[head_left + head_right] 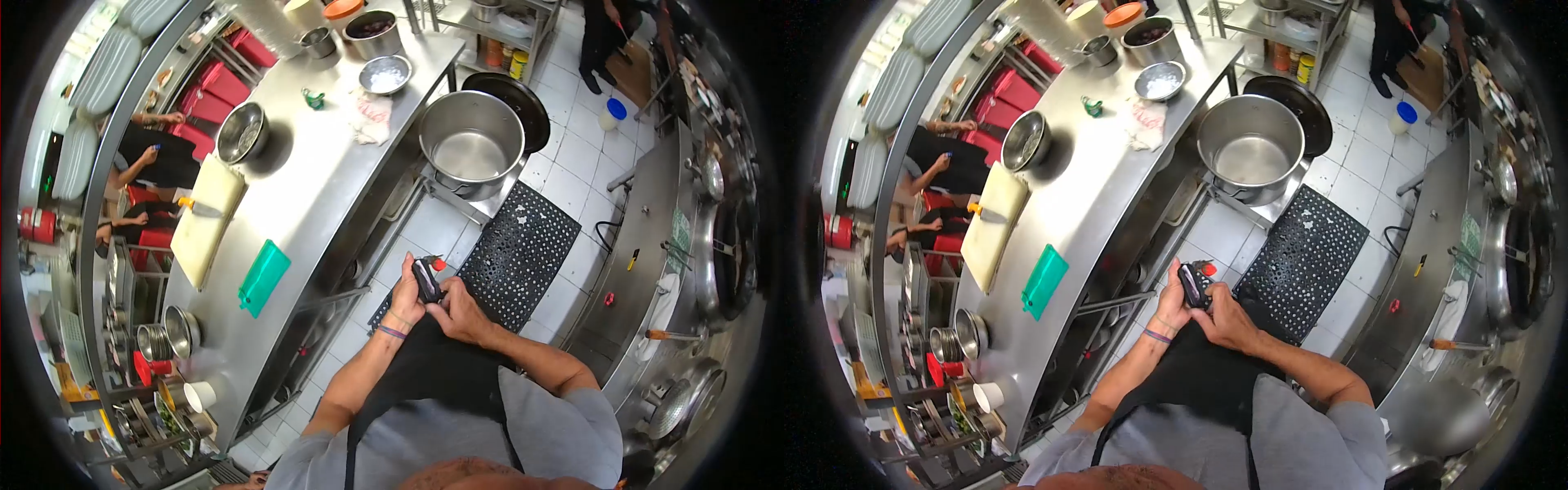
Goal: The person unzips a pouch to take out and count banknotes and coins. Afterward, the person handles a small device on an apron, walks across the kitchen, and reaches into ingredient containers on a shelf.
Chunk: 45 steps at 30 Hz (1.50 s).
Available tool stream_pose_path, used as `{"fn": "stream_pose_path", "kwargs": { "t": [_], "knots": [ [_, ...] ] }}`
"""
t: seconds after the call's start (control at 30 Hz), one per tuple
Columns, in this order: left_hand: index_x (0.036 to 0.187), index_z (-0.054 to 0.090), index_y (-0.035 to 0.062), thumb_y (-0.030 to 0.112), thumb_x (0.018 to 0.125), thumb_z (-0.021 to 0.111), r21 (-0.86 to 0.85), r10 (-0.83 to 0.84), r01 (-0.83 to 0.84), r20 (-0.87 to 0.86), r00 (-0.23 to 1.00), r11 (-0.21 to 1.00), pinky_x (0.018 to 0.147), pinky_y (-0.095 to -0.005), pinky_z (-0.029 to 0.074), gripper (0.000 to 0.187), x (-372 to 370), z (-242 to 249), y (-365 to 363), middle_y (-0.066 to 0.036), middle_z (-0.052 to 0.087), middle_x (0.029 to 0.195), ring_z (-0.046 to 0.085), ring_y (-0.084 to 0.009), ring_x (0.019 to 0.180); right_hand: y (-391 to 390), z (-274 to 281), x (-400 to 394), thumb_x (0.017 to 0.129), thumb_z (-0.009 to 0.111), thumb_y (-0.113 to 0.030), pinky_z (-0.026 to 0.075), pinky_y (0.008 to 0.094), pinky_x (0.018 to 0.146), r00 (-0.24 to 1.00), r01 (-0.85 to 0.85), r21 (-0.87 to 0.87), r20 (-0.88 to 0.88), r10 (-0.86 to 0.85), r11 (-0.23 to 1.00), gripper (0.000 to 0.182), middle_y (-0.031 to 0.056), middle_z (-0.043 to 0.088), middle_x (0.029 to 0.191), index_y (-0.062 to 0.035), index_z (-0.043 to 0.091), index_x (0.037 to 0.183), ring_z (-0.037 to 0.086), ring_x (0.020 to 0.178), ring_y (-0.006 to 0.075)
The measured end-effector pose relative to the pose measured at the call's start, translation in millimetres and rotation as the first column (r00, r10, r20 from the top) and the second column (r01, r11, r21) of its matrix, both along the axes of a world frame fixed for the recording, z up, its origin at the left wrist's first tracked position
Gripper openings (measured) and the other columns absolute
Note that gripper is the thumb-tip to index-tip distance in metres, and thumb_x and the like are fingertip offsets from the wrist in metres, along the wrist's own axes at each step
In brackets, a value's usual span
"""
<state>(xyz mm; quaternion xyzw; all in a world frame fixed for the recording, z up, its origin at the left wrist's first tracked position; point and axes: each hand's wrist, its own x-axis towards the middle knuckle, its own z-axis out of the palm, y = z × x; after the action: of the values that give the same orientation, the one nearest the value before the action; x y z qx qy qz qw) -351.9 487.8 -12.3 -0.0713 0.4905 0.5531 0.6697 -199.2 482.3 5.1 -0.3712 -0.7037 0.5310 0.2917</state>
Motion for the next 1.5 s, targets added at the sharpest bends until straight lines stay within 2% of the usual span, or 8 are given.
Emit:
{"fn": "stream_pose_path", "kwargs": {
  "t": [0.87, 0.97, 1.0, 1.17, 1.27, 1.4, 1.43, 1.5],
  "knots": [
    [0.091, 0.066, 0.0102, 0.064, 0.1, 0.038, -0.263, -0.078, 0.038, -0.143, 0.987, 0.964, 0.061, -0.0358, 0.054, 0.061, 23.5, -68.6, -13.7, -0.004, 0.063, 0.074, 0.063, -0.0183, 0.067, 60.3, -16.0, 30.4, 0.083, 0.056, -0.019, 0.037, 0.0383, 0.067, 0.887, -0.452, 0.707, 0.421, 0.189, 0.544, 0.012, 0.0082, 0.047, 0.082, -0.009, 0.052, 0.08, 0.049, 0.077, 0.0247],
    [0.09, 0.066, 0.0046, 0.062, 0.102, 0.036, -0.42, -0.516, 0.374, -0.299, 0.803, 0.827, 0.067, -0.0407, 0.054, 0.066, 23.0, -45.5, -8.4, -0.007, 0.066, 0.074, 0.066, -0.0232, 0.073, 80.5, -29.2, 24.5, 0.083, 0.054, -0.018, 0.038, 0.0396, 0.069, 0.925, -0.37, 0.722, 0.347, 0.158, 0.585, 0.011, 0.011, 0.048, 0.083, -0.0074, 0.051, 0.081, 0.049, 0.077, 0.0271],
    [0.103, 0.067, -0.0006, 0.059, 0.103, 0.033, -0.394, -0.588, 0.535, -0.768, 0.256, 0.747, 0.081, -0.045, 0.053, 0.069, 16.9, -80.1, -25.7, -0.012, 0.071, 0.087, 0.068, -0.0305, 0.083, 88.6, -33.9, 22.5, 0.083, 0.054, -0.018, 0.038, 0.0398, 0.069, 0.939, -0.334, 0.729, 0.316, 0.139, 0.598, 0.011, 0.0118, 0.049, 0.083, -0.007, 0.051, 0.081, 0.049, 0.077, 0.0278],
    [0.119, 0.064, -0.0053, 0.051, 0.106, 0.032, -0.364, -0.426, 0.324, -0.246, 0.871, 0.873, 0.096, -0.0376, 0.047, 0.066, 6.0, -31.5, -32.4, -0.022, 0.066, 0.121, 0.062, -0.0276, 0.112, 111.4, -25.3, 6.2, 0.091, 0.06, -0.011, 0.044, 0.0439, 0.088, 0.984, -0.154, 0.162, 0.117, 0.136, 0.975, 0.017, 0.018, 0.05, 0.1, -0.0011, 0.052, 0.103, 0.053, 0.096, 0.0382],
    [0.113, 0.056, -0.0028, 0.033, 0.107, 0.033, -0.161, -0.26, 0.516, -0.957, 0.126, 0.841, 0.084, -0.0481, 0.05, 0.043, -7.6, -73.5, -44.3, -0.025, 0.064, 0.104, 0.06, -0.0469, 0.1, 60.4, -21.3, -15.5, 0.087, 0.074, -0.025, 0.039, 0.0394, 0.107, 0.934, -0.349, -0.086, 0.048, 0.354, 0.933, 0.059, 0.0227, 0.048, 0.131, 0.0012, 0.047, 0.133, 0.049, 0.122, 0.0358],
    [0.096, 0.065, 0.0, 0.018, 0.097, 0.051, -0.23, -0.502, 0.556, -0.765, 0.404, 0.799, 0.082, -0.0451, 0.053, 0.023, -96.3, 23.1, -44.3, -0.022, 0.069, 0.093, 0.067, -0.0377, 0.094, 49.0, -35.0, -31.3, 0.088, 0.072, -0.011, 0.045, 0.0334, 0.101, 0.959, -0.257, -0.595, -0.06, 0.276, 0.761, 0.047, 0.0133, 0.058, 0.123, 0.0005, 0.053, 0.129, 0.056, 0.114, 0.0221],
    [0.088, 0.068, 0.0006, 0.012, 0.09, 0.056, -0.284, -0.203, 0.416, -0.952, -0.228, 0.864, 0.08, -0.0426, 0.054, 0.016, -151.3, 11.2, -49.0, -0.018, 0.07, 0.086, 0.069, -0.0322, 0.091, 50.4, -27.3, -35.2, 0.089, 0.07, -0.004, 0.047, 0.0294, 0.094, 0.973, -0.213, -0.628, -0.064, 0.223, 0.749, 0.038, 0.0068, 0.062, 0.113, -0.0003, 0.057, 0.124, 0.058, 0.105, 0.0164],
    [0.118, 0.064, 0.0003, 0.014, 0.085, 0.064, -0.487, -0.474, 0.029, -0.861, -0.184, 0.873, 0.093, -0.0443, 0.051, 0.035, -300.2, 19.9, -58.8, -0.021, 0.067, 0.111, 0.063, -0.0354, 0.106, 50.4, -39.4, -35.2, 0.09, 0.069, -0.003, 0.048, 0.0287, 0.092, 0.983, -0.182, -0.736, -0.149, 0.107, 0.652, 0.037, 0.0057, 0.061, 0.112, -0.0008, 0.056, 0.124, 0.058, 0.104, 0.0151]
  ]
}}
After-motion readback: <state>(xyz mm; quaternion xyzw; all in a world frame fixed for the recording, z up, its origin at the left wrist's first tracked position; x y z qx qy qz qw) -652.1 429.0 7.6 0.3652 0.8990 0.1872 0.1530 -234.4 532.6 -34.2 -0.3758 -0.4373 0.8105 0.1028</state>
